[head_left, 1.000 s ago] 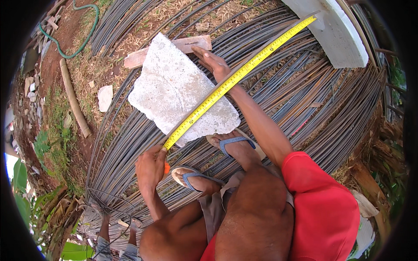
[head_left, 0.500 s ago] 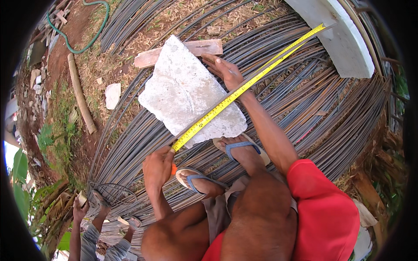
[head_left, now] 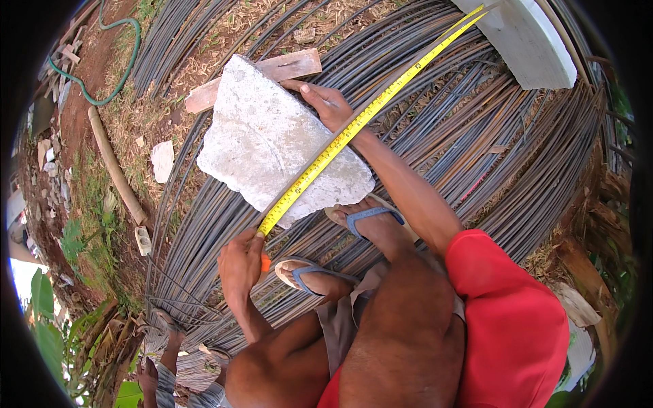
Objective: The person measures a metal rod with a tape measure, then uses an angle grinder to cut the rod into smaller pieces. The person plugs in the grinder, positions the rod, and cuts it multiple times while sitting on a pile of similar rods.
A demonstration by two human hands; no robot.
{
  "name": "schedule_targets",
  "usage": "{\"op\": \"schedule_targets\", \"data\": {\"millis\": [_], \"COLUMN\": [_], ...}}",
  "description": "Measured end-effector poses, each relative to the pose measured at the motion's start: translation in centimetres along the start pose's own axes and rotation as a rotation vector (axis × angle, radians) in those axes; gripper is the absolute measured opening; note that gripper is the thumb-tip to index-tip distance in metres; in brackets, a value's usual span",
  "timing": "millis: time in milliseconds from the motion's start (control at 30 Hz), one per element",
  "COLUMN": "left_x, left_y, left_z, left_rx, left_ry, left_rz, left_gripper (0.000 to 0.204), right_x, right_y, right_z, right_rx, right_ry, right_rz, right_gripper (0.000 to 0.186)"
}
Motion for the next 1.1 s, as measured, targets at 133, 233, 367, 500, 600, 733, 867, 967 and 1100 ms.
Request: {"op": "schedule_targets", "data": {"millis": [133, 233, 367, 500, 600, 733, 867, 967, 1100], "left_x": [0.1, -0.1, -0.2, 0.0, 0.2, 0.3, 0.2, 0.0, -0.1], "left_y": [-0.1, 0.0, 0.2, 0.1, 0.2, 0.0, 0.1, 0.1, 0.2], "left_z": [-0.1, 0.0, 0.2, 0.1, 0.1, 0.0, 0.0, 0.1, 0.1], "left_rx": [0.031, 0.018, 0.013, -0.012, -0.026, -0.017, -0.007, -0.009, -0.012], "left_ry": [-0.022, -0.014, -0.005, -0.010, 0.009, -0.034, -0.029, -0.021, -0.007], "left_rz": [0.025, 0.031, 0.033, 0.035, 0.010, 0.004, 0.012, 0.003, 0.005], "left_gripper": [0.033, 0.032, 0.033, 0.034, 0.033, 0.032, 0.032, 0.032, 0.033], "right_x": [0.9, 1.0, 0.5, 0.1, 0.2, 0.6, 0.6, 0.4, 0.1], "right_y": [0.1, 0.0, -0.2, -0.4, -0.5, -0.4, -0.3, -0.4, -0.6], "right_z": [0.1, 0.1, 0.0, 0.0, 0.2, 0.3, 0.2, 0.0, 0.2], "right_rx": [-0.051, -0.025, -0.015, -0.065, -0.075, -0.057, -0.075, -0.071, -0.078], "right_ry": [0.024, 0.054, 0.086, 0.070, 0.081, 0.070, 0.034, 0.056, 0.054], "right_rz": [0.078, 0.099, 0.060, 0.049, 0.052, 0.092, 0.092, 0.084, 0.014], "right_gripper": [0.051, 0.063, 0.059, 0.050, 0.052, 0.055, 0.053, 0.052, 0.052]}}
Point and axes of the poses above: each hand's wrist, its own y-axis away from the middle knuckle, its own z-axis out of the back of the hand, x = y × z, the point moved 5 cm from there along -y, towards the middle knuckle, and after that the axes turned 6 degrees about -z, right-handed, at the moved point
